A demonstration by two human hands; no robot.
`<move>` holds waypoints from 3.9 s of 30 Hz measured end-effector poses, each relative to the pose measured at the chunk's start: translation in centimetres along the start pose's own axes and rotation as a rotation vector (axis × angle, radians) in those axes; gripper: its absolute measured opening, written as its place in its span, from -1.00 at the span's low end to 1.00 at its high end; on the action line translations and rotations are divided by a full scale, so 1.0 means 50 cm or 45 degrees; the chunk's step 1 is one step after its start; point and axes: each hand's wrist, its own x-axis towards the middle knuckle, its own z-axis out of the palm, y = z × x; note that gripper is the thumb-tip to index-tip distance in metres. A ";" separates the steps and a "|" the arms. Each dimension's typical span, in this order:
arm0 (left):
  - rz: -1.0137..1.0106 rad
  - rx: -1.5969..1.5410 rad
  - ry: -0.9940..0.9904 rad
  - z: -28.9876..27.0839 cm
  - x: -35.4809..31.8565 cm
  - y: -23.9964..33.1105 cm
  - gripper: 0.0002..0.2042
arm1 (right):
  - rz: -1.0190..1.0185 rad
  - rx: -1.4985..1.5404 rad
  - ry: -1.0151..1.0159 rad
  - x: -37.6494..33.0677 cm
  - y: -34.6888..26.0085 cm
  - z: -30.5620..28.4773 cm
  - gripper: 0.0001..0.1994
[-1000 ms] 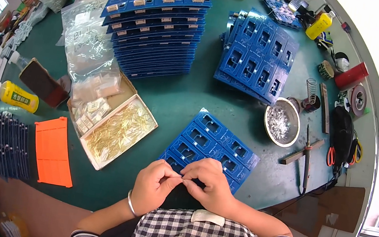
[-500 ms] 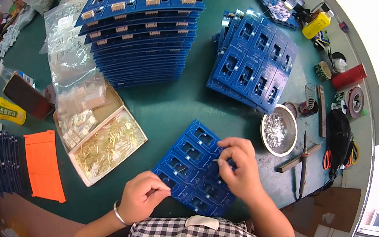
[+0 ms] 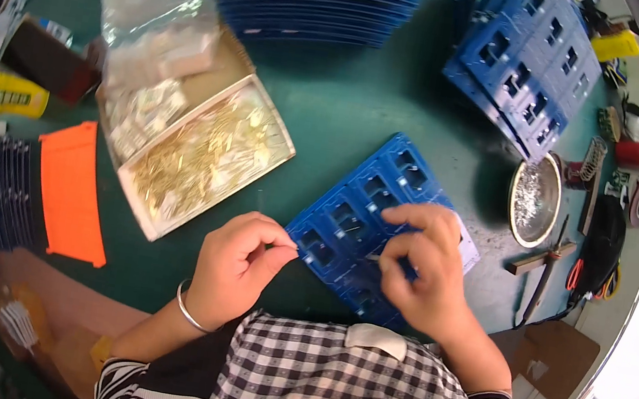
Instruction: The person inserts metal components into slots on a circuit board by hand and then solders them onto the board using a soldering iron and solder wire.
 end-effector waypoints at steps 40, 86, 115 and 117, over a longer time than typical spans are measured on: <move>0.143 -0.033 0.060 -0.013 -0.038 -0.028 -0.93 | -0.367 -0.605 0.000 -0.005 -0.054 0.126 -0.80; -0.269 -0.308 -0.522 0.035 -0.045 0.017 -0.82 | -0.295 -0.783 -0.161 -0.085 -0.061 0.039 -0.92; 0.789 0.679 -0.594 0.070 -0.016 0.008 -0.86 | 0.070 -0.235 0.147 -0.106 0.032 0.018 -0.87; 0.746 0.576 -0.565 0.071 -0.017 0.003 -0.85 | 0.060 -0.271 0.130 -0.102 0.029 0.020 -0.87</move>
